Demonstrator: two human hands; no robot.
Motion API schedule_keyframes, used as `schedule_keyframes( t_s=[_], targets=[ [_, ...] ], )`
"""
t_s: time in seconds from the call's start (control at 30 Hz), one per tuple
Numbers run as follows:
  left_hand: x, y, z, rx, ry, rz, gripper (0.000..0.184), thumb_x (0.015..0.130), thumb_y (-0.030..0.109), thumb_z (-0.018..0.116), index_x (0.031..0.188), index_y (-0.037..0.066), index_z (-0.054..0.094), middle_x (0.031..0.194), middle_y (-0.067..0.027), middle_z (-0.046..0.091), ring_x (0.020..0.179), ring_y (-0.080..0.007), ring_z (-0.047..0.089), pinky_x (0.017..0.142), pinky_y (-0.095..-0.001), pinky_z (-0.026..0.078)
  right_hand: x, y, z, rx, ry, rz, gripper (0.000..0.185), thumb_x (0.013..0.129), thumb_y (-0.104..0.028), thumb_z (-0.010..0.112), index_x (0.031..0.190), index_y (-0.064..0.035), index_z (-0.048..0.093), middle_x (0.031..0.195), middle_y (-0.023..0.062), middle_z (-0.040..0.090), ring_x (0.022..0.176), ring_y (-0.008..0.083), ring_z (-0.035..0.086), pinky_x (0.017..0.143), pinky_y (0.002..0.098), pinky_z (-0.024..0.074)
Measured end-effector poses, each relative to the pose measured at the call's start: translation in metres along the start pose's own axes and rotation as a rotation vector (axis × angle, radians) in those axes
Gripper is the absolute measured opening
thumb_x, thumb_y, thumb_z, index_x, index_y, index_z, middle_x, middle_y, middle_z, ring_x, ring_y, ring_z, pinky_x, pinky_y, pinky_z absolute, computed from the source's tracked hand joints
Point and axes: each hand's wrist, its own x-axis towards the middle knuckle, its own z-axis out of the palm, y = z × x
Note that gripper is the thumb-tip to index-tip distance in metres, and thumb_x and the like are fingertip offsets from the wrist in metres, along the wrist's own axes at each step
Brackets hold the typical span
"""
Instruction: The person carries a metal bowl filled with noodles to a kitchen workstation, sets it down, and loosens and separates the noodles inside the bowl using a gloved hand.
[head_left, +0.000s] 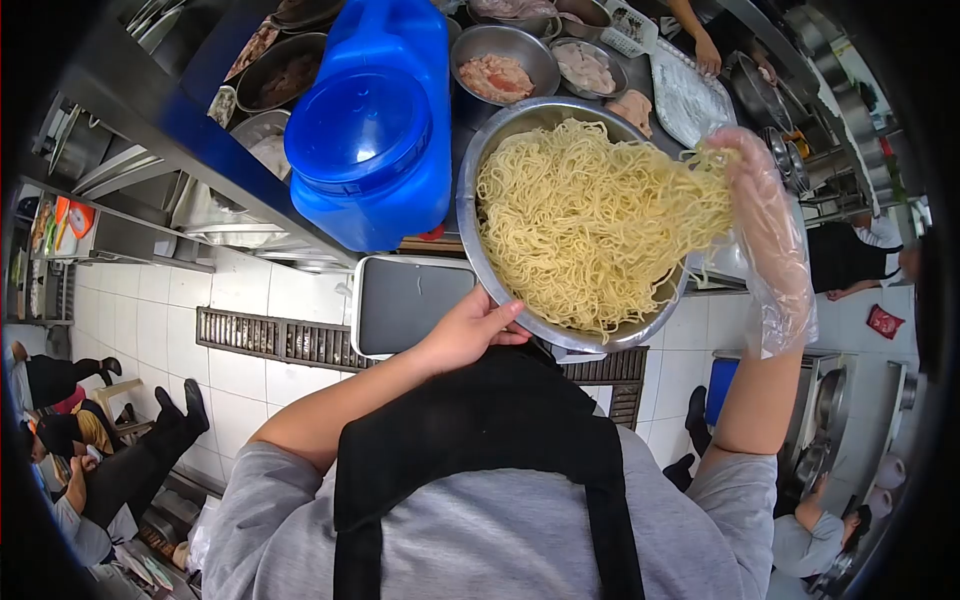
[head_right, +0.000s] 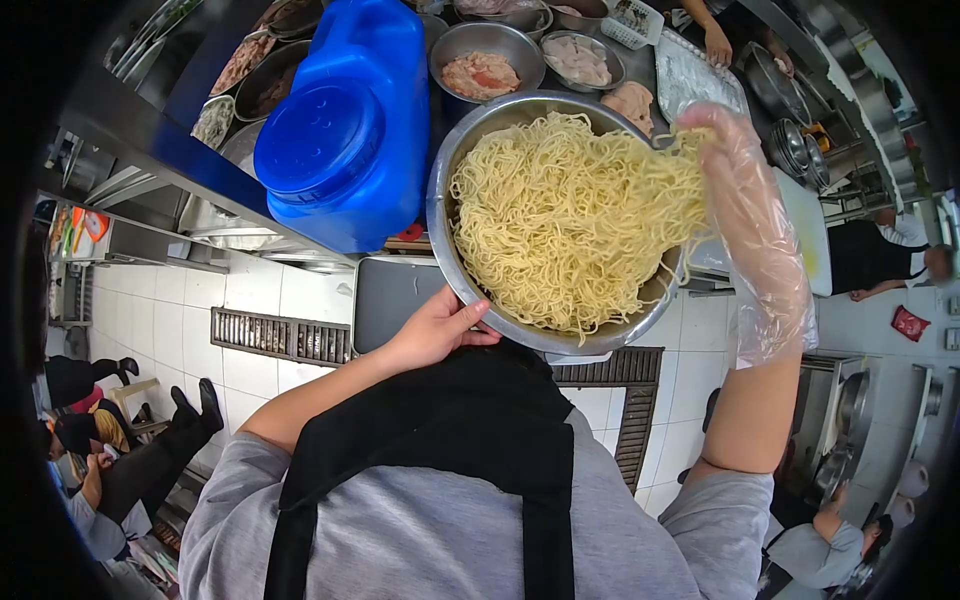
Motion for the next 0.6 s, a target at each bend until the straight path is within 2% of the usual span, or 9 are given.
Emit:
schedule_keyframes(
  t_s=[0.07,0.2,0.27,0.37,0.43,0.47,0.5,0.57,0.6],
  targets=[
    [0.002,-0.005,-0.005,-0.009,-0.012,-0.007,0.035,0.103,0.022,0.049,0.131,0.005,0.036,0.118,-0.008,0.054,0.098,-0.0154,0.061,0.088,-0.0333,0.056,0.003,0.006,-0.008,-0.46,-0.171,-0.212,0.028,0.095,-0.02,0.054,0.119,-0.0063,0.056,0.12,0.0124,0.054,0.114,0.0246,0.052,0.103,0.0296,0.0342],
    [0.003,-0.002,-0.006,0.006,-0.041,-0.023,0.036,0.102,0.022,0.05,0.131,0.005,0.037,0.117,-0.0077,0.055,0.098,-0.015,0.06,0.088,-0.0328,0.056,-0.01,0.015,0.02,-0.628,-0.103,-0.072,0.036,0.091,-0.017,0.058,0.125,-0.0058,0.056,0.124,0.016,0.054,0.122,0.0293,0.051,0.106,0.0354,0.0365],
    [0.004,-0.003,-0.007,0.005,-0.037,-0.02,0.035,0.102,0.021,0.05,0.13,0.005,0.037,0.117,-0.0077,0.055,0.098,-0.0148,0.06,0.088,-0.0327,0.056,-0.018,0.036,0.054,-0.734,-0.178,-0.237,0.042,0.088,-0.018,0.06,0.129,-0.0091,0.056,0.13,0.019,0.053,0.127,0.0305,0.048,0.105,0.0398,0.0404],
    [0.003,-0.003,-0.005,0.021,-0.027,-0.023,0.035,0.102,0.021,0.05,0.13,0.004,0.037,0.117,-0.0075,0.055,0.098,-0.0147,0.06,0.087,-0.0327,0.056,-0.007,0.079,0.108,-1.04,-0.14,-0.208,0.041,0.086,-0.023,0.063,0.125,-0.0118,0.06,0.128,0.017,0.055,0.123,0.0307,0.051,0.101,0.0399,0.0438],
    [0.001,-0.003,-0.004,0.035,-0.008,-0.022,0.034,0.102,0.021,0.05,0.129,0.004,0.038,0.116,-0.0073,0.055,0.098,-0.0147,0.06,0.087,-0.0327,0.056,0.003,0.099,0.118,-1.152,-0.068,-0.234,0.043,0.083,-0.032,0.067,0.119,-0.0084,0.063,0.119,0.0154,0.063,0.111,0.0333,0.059,0.095,0.0405,0.0474],
    [0.002,-0.003,-0.003,0.034,-0.005,0.002,0.034,0.102,0.021,0.05,0.129,0.004,0.038,0.115,-0.0073,0.055,0.098,-0.0147,0.06,0.087,-0.033,0.056,0.01,0.104,0.114,-1.147,-0.065,-0.232,0.043,0.083,-0.032,0.067,0.119,-0.0084,0.063,0.119,0.0154,0.063,0.111,0.0333,0.059,0.095,0.0405,0.0474],
    [0.001,-0.002,-0.002,0.035,-0.005,0.022,0.033,0.102,0.021,0.05,0.128,0.004,0.039,0.115,-0.0072,0.055,0.097,-0.0147,0.06,0.087,-0.0333,0.056,0.017,0.111,0.105,-0.814,-0.002,-0.104,0.045,0.083,-0.034,0.067,0.116,-0.0048,0.064,0.112,0.0158,0.066,0.103,0.0333,0.062,0.09,0.0405,0.0484],
    [0.002,-0.002,-0.002,0.055,-0.003,0.005,0.031,0.103,0.021,0.049,0.127,0.006,0.039,0.116,-0.0071,0.055,0.099,-0.0158,0.06,0.089,-0.0351,0.056,0.021,0.098,0.092,-0.482,0.065,0.018,0.047,0.082,-0.036,0.068,0.113,-0.0012,0.064,0.105,0.0163,0.069,0.095,0.0332,0.065,0.086,0.0406,0.0495],
    [0.003,-0.004,-0.003,0.063,0.005,-0.007,0.029,0.103,0.022,0.048,0.126,0.007,0.04,0.118,-0.007,0.054,0.101,-0.0169,0.06,0.091,-0.0369,0.055,0.024,0.068,0.078,-0.487,0.049,0.012,0.049,0.083,-0.038,0.067,0.113,0.0004,0.064,0.1,0.0168,0.07,0.09,0.0317,0.065,0.083,0.0397,0.0496]
  ],
)
